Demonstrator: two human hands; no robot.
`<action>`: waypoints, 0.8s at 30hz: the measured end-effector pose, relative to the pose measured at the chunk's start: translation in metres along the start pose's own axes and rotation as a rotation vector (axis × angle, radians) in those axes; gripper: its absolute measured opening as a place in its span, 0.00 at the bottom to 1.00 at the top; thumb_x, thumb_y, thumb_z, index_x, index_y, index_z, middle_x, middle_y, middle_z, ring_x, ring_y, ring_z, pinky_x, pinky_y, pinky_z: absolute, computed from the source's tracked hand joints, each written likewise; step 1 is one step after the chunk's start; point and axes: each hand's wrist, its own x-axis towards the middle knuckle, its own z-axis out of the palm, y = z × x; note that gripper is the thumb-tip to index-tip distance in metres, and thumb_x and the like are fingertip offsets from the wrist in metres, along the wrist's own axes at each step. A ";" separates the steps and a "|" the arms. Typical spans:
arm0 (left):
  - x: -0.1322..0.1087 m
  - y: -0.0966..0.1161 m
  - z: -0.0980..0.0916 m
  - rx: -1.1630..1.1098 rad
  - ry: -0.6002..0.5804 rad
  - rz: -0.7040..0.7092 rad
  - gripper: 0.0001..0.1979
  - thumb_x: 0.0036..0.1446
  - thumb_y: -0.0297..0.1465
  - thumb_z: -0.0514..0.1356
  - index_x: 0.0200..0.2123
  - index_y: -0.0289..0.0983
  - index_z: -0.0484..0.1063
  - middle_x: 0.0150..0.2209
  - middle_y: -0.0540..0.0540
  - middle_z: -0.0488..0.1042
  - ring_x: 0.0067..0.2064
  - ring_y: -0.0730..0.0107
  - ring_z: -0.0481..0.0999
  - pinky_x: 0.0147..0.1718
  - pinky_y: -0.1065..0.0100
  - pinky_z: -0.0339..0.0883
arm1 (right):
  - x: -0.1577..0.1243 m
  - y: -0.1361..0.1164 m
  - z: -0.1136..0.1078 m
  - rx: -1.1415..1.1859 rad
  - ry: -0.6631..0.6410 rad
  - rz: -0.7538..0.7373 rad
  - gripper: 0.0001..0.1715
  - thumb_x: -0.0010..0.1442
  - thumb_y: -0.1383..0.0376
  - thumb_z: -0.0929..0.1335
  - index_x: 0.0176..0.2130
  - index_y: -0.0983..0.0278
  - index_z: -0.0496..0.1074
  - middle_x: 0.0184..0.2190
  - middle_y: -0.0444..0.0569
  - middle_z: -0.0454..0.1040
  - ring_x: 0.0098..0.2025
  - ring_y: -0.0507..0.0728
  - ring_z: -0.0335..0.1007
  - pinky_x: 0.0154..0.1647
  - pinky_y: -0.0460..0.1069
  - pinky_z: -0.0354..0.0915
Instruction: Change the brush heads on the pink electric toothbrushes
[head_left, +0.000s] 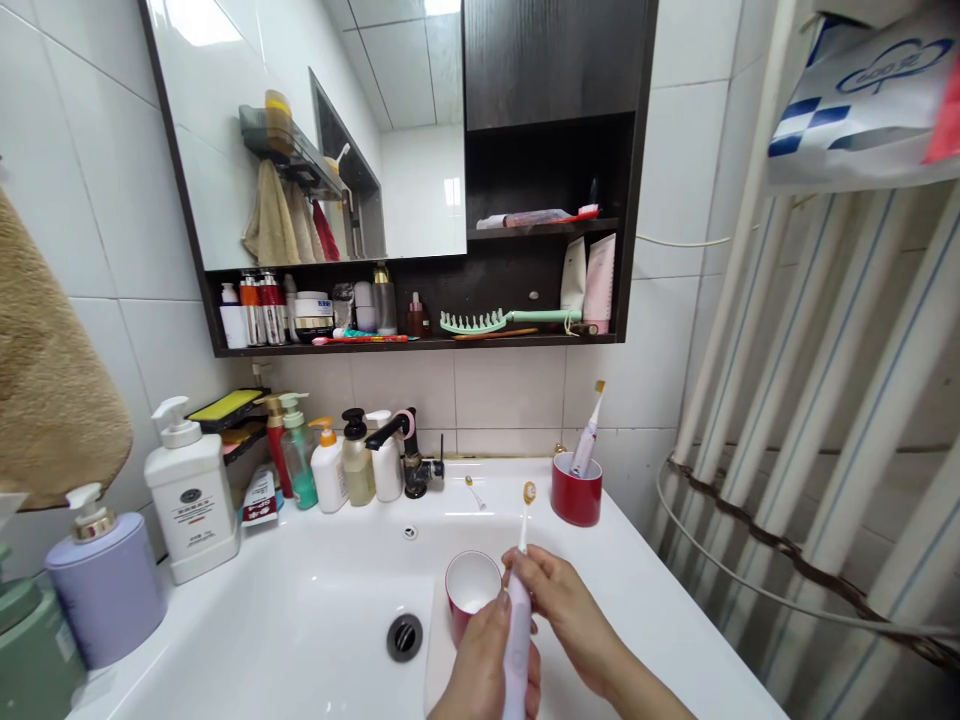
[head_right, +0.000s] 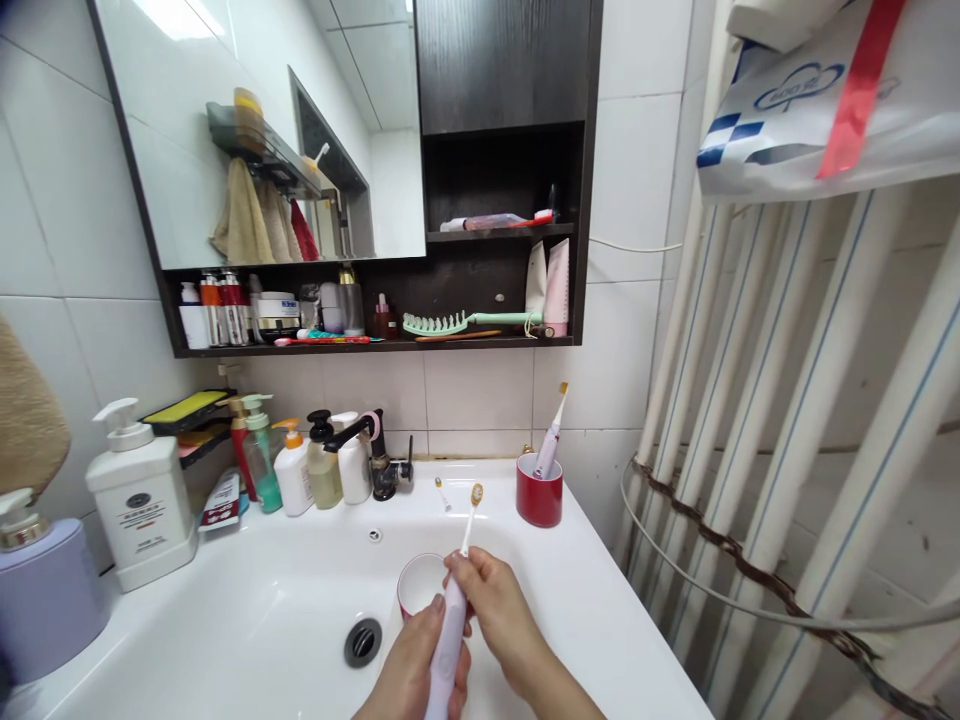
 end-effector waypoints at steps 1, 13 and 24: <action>-0.001 0.002 -0.001 0.019 0.011 0.008 0.27 0.38 0.52 0.43 0.30 0.33 0.56 0.14 0.53 0.61 0.11 0.78 0.58 0.11 0.74 0.50 | -0.002 -0.001 0.001 -0.019 -0.016 -0.014 0.14 0.45 0.57 0.61 0.23 0.66 0.61 0.14 0.39 0.58 0.16 0.45 0.52 0.16 0.42 0.51; 0.005 0.021 -0.040 0.881 0.408 0.333 0.20 0.39 0.28 0.49 0.40 0.35 0.57 0.41 0.46 0.62 0.43 0.71 0.59 0.42 0.72 0.49 | 0.051 -0.026 0.006 -0.428 0.364 -0.448 0.19 0.46 0.55 0.57 0.29 0.67 0.65 0.23 0.47 0.69 0.26 0.52 0.60 0.25 0.44 0.56; 0.004 0.002 -0.055 1.527 0.119 0.219 0.16 0.35 0.23 0.49 0.32 0.36 0.65 0.36 0.46 0.65 0.38 0.64 0.60 0.35 0.67 0.51 | 0.086 0.033 0.016 -0.632 0.330 -0.368 0.16 0.45 0.58 0.57 0.17 0.65 0.64 0.12 0.42 0.62 0.17 0.49 0.54 0.19 0.44 0.51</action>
